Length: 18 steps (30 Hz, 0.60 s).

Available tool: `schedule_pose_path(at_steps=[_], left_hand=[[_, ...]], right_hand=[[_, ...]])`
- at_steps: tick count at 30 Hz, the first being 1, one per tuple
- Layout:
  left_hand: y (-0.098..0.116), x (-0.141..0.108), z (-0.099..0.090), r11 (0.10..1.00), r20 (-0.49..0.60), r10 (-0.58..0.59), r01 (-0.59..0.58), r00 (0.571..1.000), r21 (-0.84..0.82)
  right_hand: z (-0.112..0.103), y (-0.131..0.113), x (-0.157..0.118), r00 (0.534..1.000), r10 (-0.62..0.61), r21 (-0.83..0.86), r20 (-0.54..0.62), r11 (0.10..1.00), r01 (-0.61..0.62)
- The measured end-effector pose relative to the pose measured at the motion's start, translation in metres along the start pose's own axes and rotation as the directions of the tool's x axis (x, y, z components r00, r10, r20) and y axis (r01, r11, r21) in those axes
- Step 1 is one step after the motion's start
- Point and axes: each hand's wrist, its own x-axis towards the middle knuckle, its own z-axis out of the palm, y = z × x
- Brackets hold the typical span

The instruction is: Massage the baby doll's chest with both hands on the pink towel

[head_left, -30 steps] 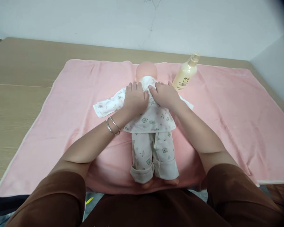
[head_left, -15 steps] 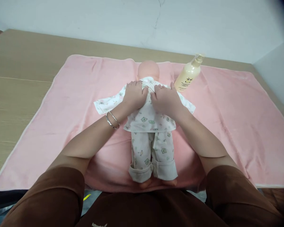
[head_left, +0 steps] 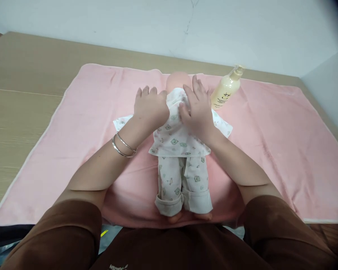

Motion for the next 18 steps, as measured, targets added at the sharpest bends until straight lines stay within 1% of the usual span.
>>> schedule_pose_path(at_steps=[1,2,4,5,6,9,10,11,12,13,15,16,17,18], left_hand=[[-0.001,0.0,-0.005,1.0,-0.003,-0.001,0.001,1.0,0.007],[-0.002,-0.001,-0.009,1.0,0.0,0.0,0.0,1.0,0.011],[-0.001,-0.003,-0.015,1.0,0.021,0.005,-0.006,1.0,0.018],[0.0,-0.003,-0.016,1.0,0.032,0.01,-0.01,0.999,0.016],[0.001,-0.004,-0.017,1.0,0.04,0.015,-0.015,0.999,0.01],[0.002,-0.005,-0.015,0.999,0.023,0.039,-0.038,0.999,-0.037],[0.001,-0.004,-0.014,0.997,0.005,0.053,-0.052,0.999,-0.055],[0.001,-0.003,-0.013,0.995,-0.011,0.066,-0.066,0.998,-0.071],[0.0,-0.003,-0.011,0.993,-0.023,0.078,-0.08,0.997,-0.083],[-0.001,-0.002,-0.01,0.991,-0.029,0.088,-0.091,0.996,-0.094],[-0.002,0.0,-0.009,0.989,-0.016,0.102,-0.103,0.995,-0.105],[-0.002,0.001,-0.008,0.989,0.002,0.106,-0.105,0.994,-0.103],[-0.002,0.002,-0.008,0.99,0.023,0.107,-0.104,0.994,-0.096],[-0.002,0.003,-0.008,0.991,0.044,0.107,-0.103,0.993,-0.086]], right_hand=[[0.001,-0.003,-0.002,0.999,-0.035,-0.012,0.0,0.999,0.035],[0.003,-0.004,-0.002,0.998,-0.06,-0.015,0.031,0.998,0.061],[0.008,-0.003,-0.002,0.988,-0.083,0.012,0.13,0.997,0.082],[0.009,0.0,-0.001,0.984,-0.088,0.041,0.155,0.996,0.082],[0.01,0.002,0.0,0.986,-0.093,0.075,0.141,0.994,0.083],[0.006,0.009,0.003,0.993,-0.117,0.151,-0.032,0.981,0.121],[0.006,0.01,0.004,0.991,-0.12,0.159,-0.065,0.979,0.129],[0.006,0.01,0.004,0.99,-0.122,0.157,-0.064,0.979,0.131],[0.007,0.011,0.004,0.992,-0.123,0.149,-0.029,0.981,0.126],[0.009,0.01,0.005,0.992,-0.125,0.136,0.029,0.983,0.12],[0.013,0.009,0.005,0.98,-0.126,0.117,0.151,0.987,0.108],[0.014,0.009,0.005,0.975,-0.124,0.121,0.183,0.987,0.103],[0.015,0.009,0.004,0.975,-0.123,0.135,0.185,0.986,0.098],[0.016,0.009,0.004,0.98,-0.122,0.154,0.16,0.983,0.097]])
